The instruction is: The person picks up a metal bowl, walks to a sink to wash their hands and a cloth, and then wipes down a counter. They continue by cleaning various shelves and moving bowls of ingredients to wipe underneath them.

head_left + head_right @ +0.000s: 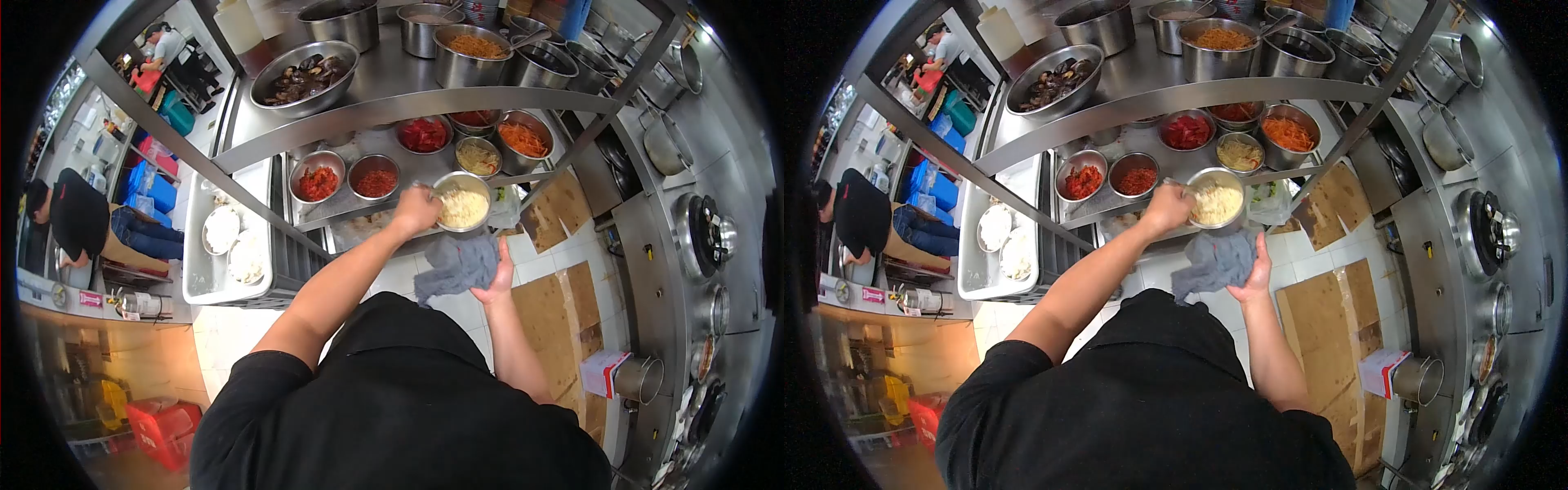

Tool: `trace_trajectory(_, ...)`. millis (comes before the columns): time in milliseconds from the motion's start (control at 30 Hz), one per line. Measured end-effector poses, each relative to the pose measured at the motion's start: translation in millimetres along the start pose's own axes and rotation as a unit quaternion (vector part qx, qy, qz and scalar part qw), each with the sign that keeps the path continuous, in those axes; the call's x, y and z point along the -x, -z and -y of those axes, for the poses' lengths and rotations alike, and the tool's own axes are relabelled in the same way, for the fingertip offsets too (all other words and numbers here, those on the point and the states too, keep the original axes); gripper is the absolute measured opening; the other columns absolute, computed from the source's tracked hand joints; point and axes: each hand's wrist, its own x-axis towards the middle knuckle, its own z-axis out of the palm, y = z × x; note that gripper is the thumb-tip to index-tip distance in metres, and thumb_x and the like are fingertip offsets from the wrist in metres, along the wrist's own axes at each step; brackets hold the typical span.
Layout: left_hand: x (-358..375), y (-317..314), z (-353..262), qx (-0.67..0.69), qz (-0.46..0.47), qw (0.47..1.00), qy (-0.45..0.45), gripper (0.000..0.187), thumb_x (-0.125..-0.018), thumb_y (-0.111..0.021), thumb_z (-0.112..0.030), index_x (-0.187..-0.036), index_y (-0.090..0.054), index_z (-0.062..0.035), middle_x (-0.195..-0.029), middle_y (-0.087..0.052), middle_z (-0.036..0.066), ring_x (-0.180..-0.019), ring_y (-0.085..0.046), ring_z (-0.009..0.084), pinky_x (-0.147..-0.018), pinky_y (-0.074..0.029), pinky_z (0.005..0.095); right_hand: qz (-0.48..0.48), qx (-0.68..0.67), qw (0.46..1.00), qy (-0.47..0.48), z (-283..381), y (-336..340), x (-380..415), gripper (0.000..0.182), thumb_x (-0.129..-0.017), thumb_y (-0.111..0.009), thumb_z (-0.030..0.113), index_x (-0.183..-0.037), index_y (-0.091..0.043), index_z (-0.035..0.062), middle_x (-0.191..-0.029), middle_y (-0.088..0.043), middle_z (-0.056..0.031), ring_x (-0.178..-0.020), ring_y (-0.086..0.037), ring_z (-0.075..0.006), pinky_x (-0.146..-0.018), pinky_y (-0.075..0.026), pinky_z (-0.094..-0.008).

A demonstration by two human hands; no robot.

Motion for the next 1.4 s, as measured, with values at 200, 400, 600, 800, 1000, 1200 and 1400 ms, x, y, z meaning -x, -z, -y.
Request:
trace_trajectory(200,-32.2,25.5,0.6,0.129,-0.107,0.976,0.141,0.03,-0.089,-0.057,-0.009,-0.106,-0.062,0.016,-0.1,-0.067,0.024,-0.074,-0.072,0.0303,-0.056,-0.063,0.0361,0.027,0.056,0.998,0.003,28.7,15.4,21.8,0.061,-0.098,-0.046,0.05,-0.132,-0.054,-0.0008,-0.13,-0.061,-0.0194,-0.118,-0.059,-0.0352,-0.103,-0.045,-0.0484)
trace_trajectory(400,-53.1,16.1,0.2,0.124,-0.216,0.942,0.226,0.028,-0.088,-0.057,-0.011,-0.096,-0.066,0.0144,-0.096,-0.07,0.025,-0.075,-0.073,0.0338,-0.064,-0.059,0.0397,0.03,0.04,0.999,0.002,30.2,50.3,33.5,0.055,-0.097,-0.047,0.043,-0.132,-0.053,0.001,-0.127,-0.062,-0.0189,-0.115,-0.061,-0.0351,-0.099,-0.048,-0.0491)
trace_trajectory(600,-68.3,-5.3,22.8,0.003,-0.295,0.928,0.229,0.034,-0.087,-0.06,-0.021,-0.097,-0.069,0.0104,-0.104,-0.068,0.032,-0.102,-0.067,0.0423,-0.089,-0.054,0.0456,-0.05,0.041,0.998,0.003,13.9,50.5,42.1,0.05,-0.098,-0.046,0.042,-0.128,-0.056,0.0027,-0.123,-0.064,-0.0158,-0.114,-0.062,-0.0321,-0.098,-0.048,-0.0467)
trace_trajectory(800,-49.9,0.7,10.3,-0.081,-0.241,0.942,0.219,0.04,-0.086,-0.062,-0.028,-0.102,-0.069,0.0087,-0.107,-0.068,0.031,-0.105,-0.066,0.0411,-0.092,-0.053,0.0454,-0.064,0.044,0.997,-0.004,7.9,66.9,32.4,0.051,-0.097,-0.046,0.041,-0.128,-0.054,0.001,-0.125,-0.062,-0.0173,-0.114,-0.061,-0.0337,-0.099,-0.047,-0.0487)
trace_trajectory(1000,-27.8,32.9,12.3,-0.138,-0.107,0.969,0.176,0.046,-0.081,-0.071,-0.03,-0.109,-0.069,0.0065,-0.108,-0.069,0.028,-0.104,-0.068,0.0375,-0.091,-0.054,0.0425,0.003,0.089,0.995,-0.044,15.8,43.2,6.2,0.047,-0.098,-0.046,0.039,-0.124,-0.057,0.0018,-0.116,-0.066,-0.0156,-0.102,-0.065,-0.0302,-0.091,-0.052,-0.0443)
trace_trajectory(1200,-22.4,59.1,23.0,0.02,-0.032,0.995,0.088,0.037,-0.084,-0.064,-0.011,-0.118,-0.066,0.0042,-0.096,-0.072,0.016,-0.084,-0.069,0.0205,-0.072,-0.056,0.0319,-0.021,0.152,0.988,-0.011,8.6,-5.0,-35.1,0.048,-0.099,-0.047,0.044,-0.12,-0.059,0.0026,-0.109,-0.068,-0.0119,-0.097,-0.067,-0.025,-0.087,-0.053,-0.0381)
trace_trajectory(1400,-22.8,61.0,23.9,0.118,0.026,0.989,0.084,0.028,-0.093,-0.05,-0.002,-0.116,-0.066,0.0025,-0.093,-0.07,0.008,-0.076,-0.064,0.0146,-0.068,-0.055,0.03,-0.059,0.465,0.87,0.152,-33.6,-69.4,-114.7,0.034,-0.096,-0.061,0.034,-0.108,-0.065,0.0017,-0.092,-0.069,-0.0074,-0.088,-0.063,-0.0157,-0.08,-0.05,-0.0333)
